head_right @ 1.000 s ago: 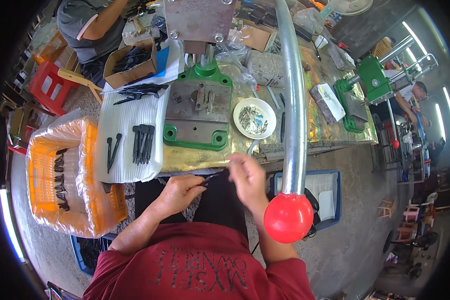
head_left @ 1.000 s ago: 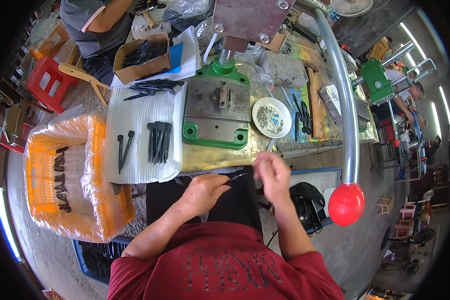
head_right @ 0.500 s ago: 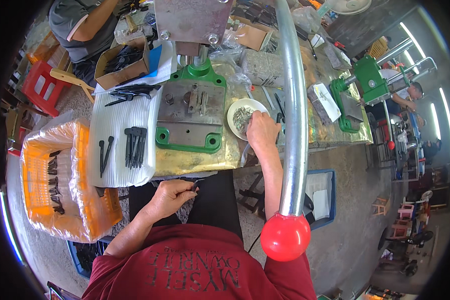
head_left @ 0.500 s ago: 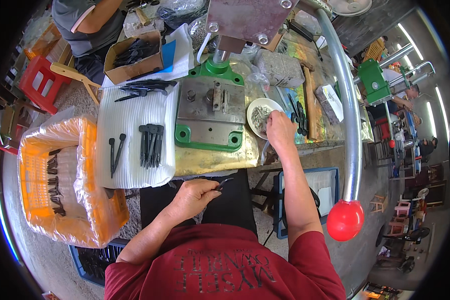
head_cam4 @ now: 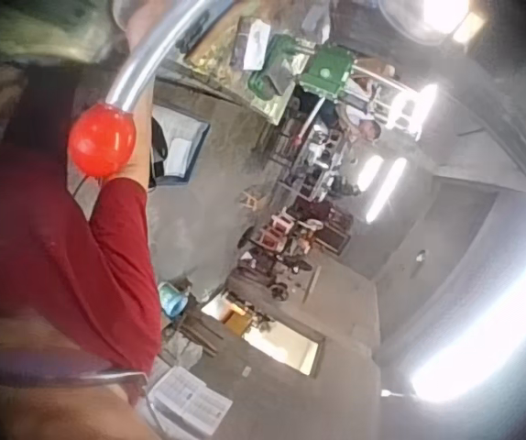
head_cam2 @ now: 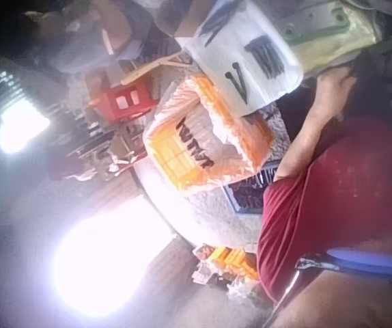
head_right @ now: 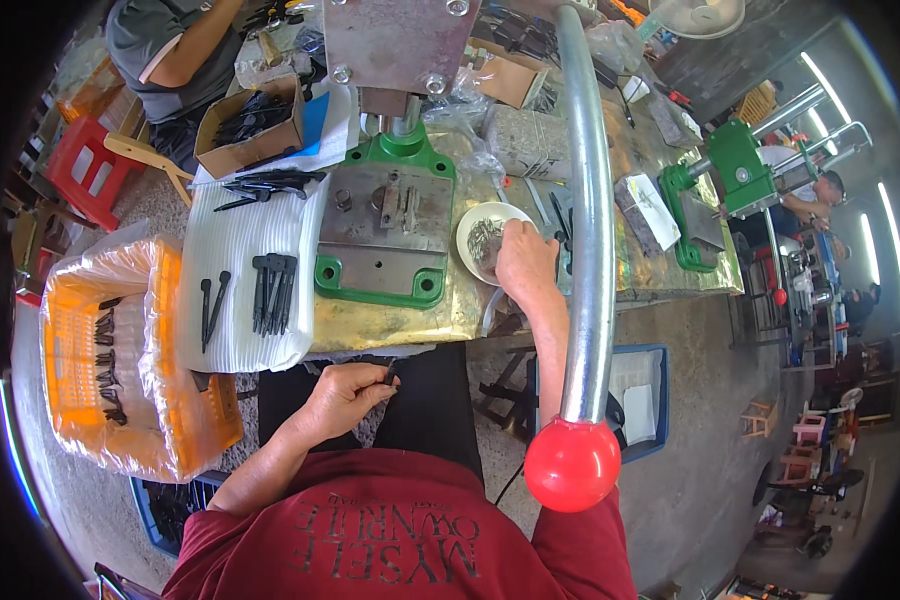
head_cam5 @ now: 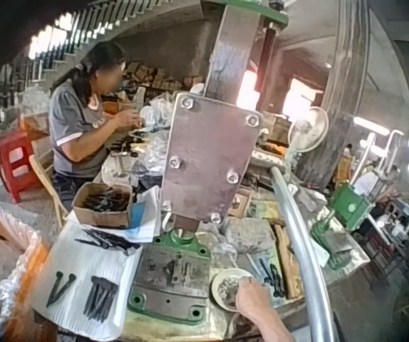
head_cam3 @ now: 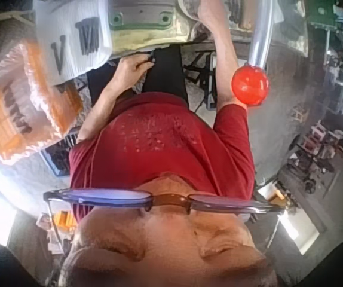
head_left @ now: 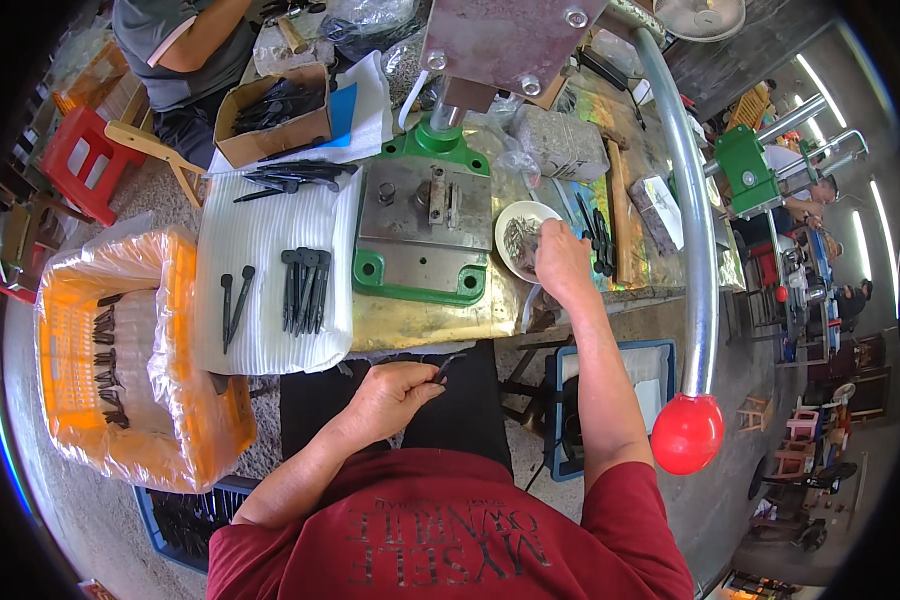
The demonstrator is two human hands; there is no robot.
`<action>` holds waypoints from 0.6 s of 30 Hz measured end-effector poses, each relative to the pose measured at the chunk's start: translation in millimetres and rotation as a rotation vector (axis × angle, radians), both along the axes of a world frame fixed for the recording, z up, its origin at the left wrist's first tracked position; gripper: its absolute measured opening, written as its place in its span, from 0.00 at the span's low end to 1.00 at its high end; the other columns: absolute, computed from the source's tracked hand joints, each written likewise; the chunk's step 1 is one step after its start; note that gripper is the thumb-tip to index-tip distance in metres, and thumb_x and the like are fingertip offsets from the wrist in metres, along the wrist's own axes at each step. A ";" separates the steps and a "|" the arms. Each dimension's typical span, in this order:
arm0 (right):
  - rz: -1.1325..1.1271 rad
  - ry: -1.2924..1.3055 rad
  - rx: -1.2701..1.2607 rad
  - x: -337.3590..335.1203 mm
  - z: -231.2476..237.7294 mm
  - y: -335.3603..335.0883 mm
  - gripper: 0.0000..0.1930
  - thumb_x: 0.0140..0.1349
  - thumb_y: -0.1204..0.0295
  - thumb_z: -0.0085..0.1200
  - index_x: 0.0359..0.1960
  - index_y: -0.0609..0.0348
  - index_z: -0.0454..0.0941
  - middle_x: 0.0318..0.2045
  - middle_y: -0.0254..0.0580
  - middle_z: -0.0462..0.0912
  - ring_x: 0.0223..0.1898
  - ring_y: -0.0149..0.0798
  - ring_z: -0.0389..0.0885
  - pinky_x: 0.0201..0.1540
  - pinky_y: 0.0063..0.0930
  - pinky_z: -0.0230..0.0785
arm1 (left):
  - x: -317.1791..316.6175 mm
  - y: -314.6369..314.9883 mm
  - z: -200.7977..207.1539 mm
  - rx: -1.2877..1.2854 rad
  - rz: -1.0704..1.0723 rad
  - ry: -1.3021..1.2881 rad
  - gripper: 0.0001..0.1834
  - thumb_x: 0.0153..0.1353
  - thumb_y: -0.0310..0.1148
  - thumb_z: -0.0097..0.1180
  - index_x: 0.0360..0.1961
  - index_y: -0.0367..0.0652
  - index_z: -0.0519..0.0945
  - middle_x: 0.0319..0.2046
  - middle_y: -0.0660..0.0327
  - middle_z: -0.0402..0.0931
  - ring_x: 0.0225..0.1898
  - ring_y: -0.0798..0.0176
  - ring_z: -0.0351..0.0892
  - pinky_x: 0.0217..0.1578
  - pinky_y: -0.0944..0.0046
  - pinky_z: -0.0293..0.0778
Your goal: The person operates a manual press to assemble plastic components, inserts small metal pins into the plastic pieces by hand, and arranges the assembled parts into a tray.
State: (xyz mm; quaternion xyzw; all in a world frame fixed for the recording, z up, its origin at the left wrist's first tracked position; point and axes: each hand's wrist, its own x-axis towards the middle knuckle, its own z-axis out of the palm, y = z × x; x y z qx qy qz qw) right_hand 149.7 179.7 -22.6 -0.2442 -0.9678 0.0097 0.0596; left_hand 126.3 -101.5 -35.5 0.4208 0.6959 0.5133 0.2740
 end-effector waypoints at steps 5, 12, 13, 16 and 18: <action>0.060 0.329 -0.229 13.8 -7.8 7.6 0.06 0.50 0.79 0.41 0.31 0.64 0.64 0.28 0.54 0.72 0.32 0.53 0.72 0.35 0.42 0.62 | -0.2 -0.8 3.2 -0.024 0.065 -0.119 0.06 0.49 0.24 0.54 0.29 0.34 0.75 0.23 0.57 0.75 0.25 0.72 0.73 0.27 0.72 0.68; 0.057 0.674 -0.469 20.8 -21.2 10.1 0.02 0.55 0.81 0.38 0.28 0.61 0.62 0.19 0.35 0.66 0.19 0.26 0.65 0.20 0.20 0.60 | -1.4 4.1 1.9 -0.003 0.110 -0.302 0.07 0.52 0.25 0.52 0.32 0.34 0.75 0.24 0.64 0.74 0.27 0.76 0.70 0.28 0.76 0.67; 0.038 0.686 -0.538 21.8 -22.2 9.7 0.02 0.55 0.81 0.38 0.28 0.61 0.62 0.20 0.33 0.65 0.19 0.25 0.64 0.20 0.19 0.60 | -1.4 4.4 0.5 0.018 0.118 -0.334 0.07 0.53 0.25 0.52 0.33 0.34 0.75 0.25 0.65 0.74 0.26 0.77 0.70 0.27 0.77 0.67; 0.032 0.782 -0.715 22.7 -20.3 3.5 0.05 0.54 0.82 0.39 0.31 0.59 0.61 0.21 0.31 0.63 0.18 0.23 0.61 0.20 0.17 0.56 | -4.4 7.3 11.7 0.032 0.139 -0.440 0.07 0.54 0.26 0.51 0.34 0.35 0.74 0.25 0.64 0.74 0.24 0.78 0.68 0.24 0.78 0.66; 0.057 0.819 -0.860 23.7 -15.3 -3.2 0.06 0.54 0.82 0.39 0.33 0.58 0.60 0.21 0.31 0.63 0.18 0.23 0.59 0.20 0.16 0.55 | -5.9 10.9 11.3 0.084 0.165 -0.499 0.07 0.54 0.27 0.50 0.33 0.36 0.75 0.26 0.64 0.74 0.23 0.78 0.68 0.23 0.78 0.65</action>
